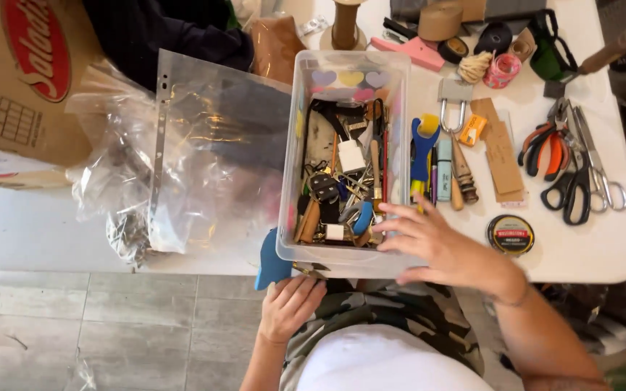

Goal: Sorting through a container of small metal hardware components like buckles and clips, and using pliers to adjust them.

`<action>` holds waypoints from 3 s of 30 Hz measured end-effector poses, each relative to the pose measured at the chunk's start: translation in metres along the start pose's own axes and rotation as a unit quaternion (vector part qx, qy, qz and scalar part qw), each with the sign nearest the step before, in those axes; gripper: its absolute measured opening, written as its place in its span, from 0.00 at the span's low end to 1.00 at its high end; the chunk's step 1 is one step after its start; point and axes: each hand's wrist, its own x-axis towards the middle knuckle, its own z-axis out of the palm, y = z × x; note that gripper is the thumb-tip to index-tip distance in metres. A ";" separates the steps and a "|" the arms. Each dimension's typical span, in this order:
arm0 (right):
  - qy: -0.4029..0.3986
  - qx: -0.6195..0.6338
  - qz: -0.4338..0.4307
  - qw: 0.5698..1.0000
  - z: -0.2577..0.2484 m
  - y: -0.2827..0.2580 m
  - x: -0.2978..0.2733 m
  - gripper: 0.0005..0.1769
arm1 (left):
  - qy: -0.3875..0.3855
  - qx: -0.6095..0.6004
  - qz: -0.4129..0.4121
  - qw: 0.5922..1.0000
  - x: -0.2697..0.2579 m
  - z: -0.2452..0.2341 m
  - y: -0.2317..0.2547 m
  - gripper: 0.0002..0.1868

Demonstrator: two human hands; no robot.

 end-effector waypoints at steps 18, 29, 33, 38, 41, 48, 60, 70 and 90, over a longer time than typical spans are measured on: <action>-0.202 -0.143 0.127 0.960 0.030 0.073 0.157 0.12 | 0.080 -0.543 -0.416 0.725 0.077 -0.037 0.020 0.06; -0.181 -0.107 0.158 0.965 0.045 0.082 0.150 0.32 | 0.058 -0.698 -0.614 0.363 0.170 -0.003 -0.003 0.28; -0.153 -0.095 0.180 0.967 0.035 0.076 0.151 0.26 | 0.288 -0.666 -0.563 0.395 0.084 -0.022 -0.026 0.17; -0.012 -0.064 0.164 0.984 -0.008 0.067 0.143 0.08 | 0.543 -0.202 -0.653 0.487 0.026 -0.072 -0.054 0.14; 0.053 0.006 0.135 0.989 -0.030 0.054 0.140 0.04 | 0.486 -0.234 -0.695 0.475 0.001 -0.083 -0.040 0.12; 0.255 0.006 0.021 0.967 -0.055 0.006 0.125 0.08 | 0.337 -0.541 -0.662 0.394 0.083 -0.058 -0.027 0.17; 0.320 -0.141 -0.084 0.933 0.051 -0.066 0.058 0.22 | 0.155 -0.777 -0.543 0.279 0.180 -0.007 0.040 0.26; 0.373 -0.178 -0.102 0.905 0.042 -0.024 0.032 0.15 | 0.095 -0.717 -0.514 0.462 0.133 -0.012 0.076 0.19; 0.311 -0.195 -0.037 0.929 0.041 -0.046 0.060 0.16 | 0.082 -0.726 -0.550 0.405 0.059 -0.061 0.104 0.11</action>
